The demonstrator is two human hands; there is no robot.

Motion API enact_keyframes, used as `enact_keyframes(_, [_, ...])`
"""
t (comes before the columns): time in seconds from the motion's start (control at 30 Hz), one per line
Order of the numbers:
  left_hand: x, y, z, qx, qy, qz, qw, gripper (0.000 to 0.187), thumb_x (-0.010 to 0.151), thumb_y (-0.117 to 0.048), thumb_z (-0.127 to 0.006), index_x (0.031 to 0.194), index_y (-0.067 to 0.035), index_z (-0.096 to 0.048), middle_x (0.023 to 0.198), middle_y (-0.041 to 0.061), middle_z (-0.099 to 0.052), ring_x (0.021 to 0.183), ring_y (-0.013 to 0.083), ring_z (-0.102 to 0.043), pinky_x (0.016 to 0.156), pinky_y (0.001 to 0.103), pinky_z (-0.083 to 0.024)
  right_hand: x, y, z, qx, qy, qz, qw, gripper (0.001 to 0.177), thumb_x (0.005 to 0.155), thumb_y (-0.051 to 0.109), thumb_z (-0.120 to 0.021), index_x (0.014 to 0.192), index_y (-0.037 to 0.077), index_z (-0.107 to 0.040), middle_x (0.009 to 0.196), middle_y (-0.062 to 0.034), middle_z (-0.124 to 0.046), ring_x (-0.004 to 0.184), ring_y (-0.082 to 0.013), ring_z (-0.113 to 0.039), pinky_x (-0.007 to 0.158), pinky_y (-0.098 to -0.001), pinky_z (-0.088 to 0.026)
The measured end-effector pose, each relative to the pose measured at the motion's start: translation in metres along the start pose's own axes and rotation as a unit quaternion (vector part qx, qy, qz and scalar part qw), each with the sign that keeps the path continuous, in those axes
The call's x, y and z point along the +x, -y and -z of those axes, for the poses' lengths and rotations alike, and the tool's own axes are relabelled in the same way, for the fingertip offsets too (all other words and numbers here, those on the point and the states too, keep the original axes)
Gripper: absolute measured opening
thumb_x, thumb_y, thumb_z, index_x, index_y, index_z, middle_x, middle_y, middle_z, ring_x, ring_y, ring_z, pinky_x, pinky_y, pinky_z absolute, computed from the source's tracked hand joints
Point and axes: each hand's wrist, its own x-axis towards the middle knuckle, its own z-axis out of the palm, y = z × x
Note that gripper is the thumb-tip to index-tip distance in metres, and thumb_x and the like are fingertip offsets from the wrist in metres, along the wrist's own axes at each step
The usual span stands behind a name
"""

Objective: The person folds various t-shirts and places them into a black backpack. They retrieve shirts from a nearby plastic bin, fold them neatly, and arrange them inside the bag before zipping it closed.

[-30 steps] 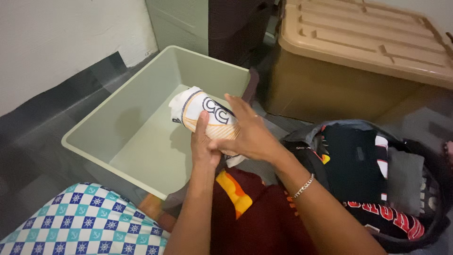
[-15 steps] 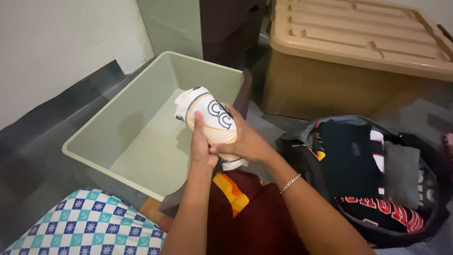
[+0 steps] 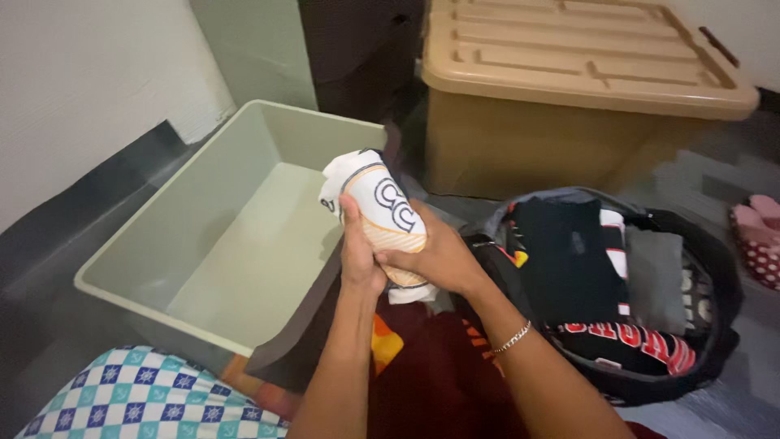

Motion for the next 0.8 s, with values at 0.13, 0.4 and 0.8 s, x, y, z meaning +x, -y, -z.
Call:
enact_keyframes(0.13, [0.002,0.025,-0.011,-0.001,0.045,0.038,0.998,0.078,0.099,-0.065,-0.05,0.147,-0.003,-0.049,0.131,0.012,-0.065,0.117,0.0246,-0.065,0.101,0.042,-0.053,-0.018,-0.008,0.022,0.027,-0.048,-0.009,0.998,0.083,0.067,0.029,-0.091,0.137,0.0,-0.056,0.119,-0.0099,-0.074,0.106,-0.0151,-0.07,0.094,-0.03,-0.055])
enact_keyframes(0.4, [-0.006,0.067,-0.052,0.013,0.082,0.132,0.988,0.078,0.097,-0.065,-0.045,0.148,-0.005,-0.047,0.141,0.013,-0.062,0.126,0.0263,-0.061,0.109,0.043,-0.048,-0.059,-0.03,0.065,0.194,-0.127,-0.074,0.97,0.064,0.074,0.013,-0.085,0.132,-0.001,-0.06,0.117,-0.0116,-0.075,0.101,-0.0162,-0.073,0.09,-0.0321,-0.058])
enact_keyframes(0.8, [-0.021,0.143,-0.074,0.12,0.071,0.208,0.968,0.093,0.096,-0.073,-0.033,0.152,0.001,-0.041,0.153,0.021,-0.049,0.139,0.0303,-0.048,0.117,0.044,-0.036,-0.121,-0.061,0.124,0.32,-0.235,-0.084,0.914,0.056,0.078,0.005,-0.079,0.13,-0.003,-0.059,0.115,-0.0138,-0.074,0.097,-0.0202,-0.073,0.085,-0.0356,-0.06])
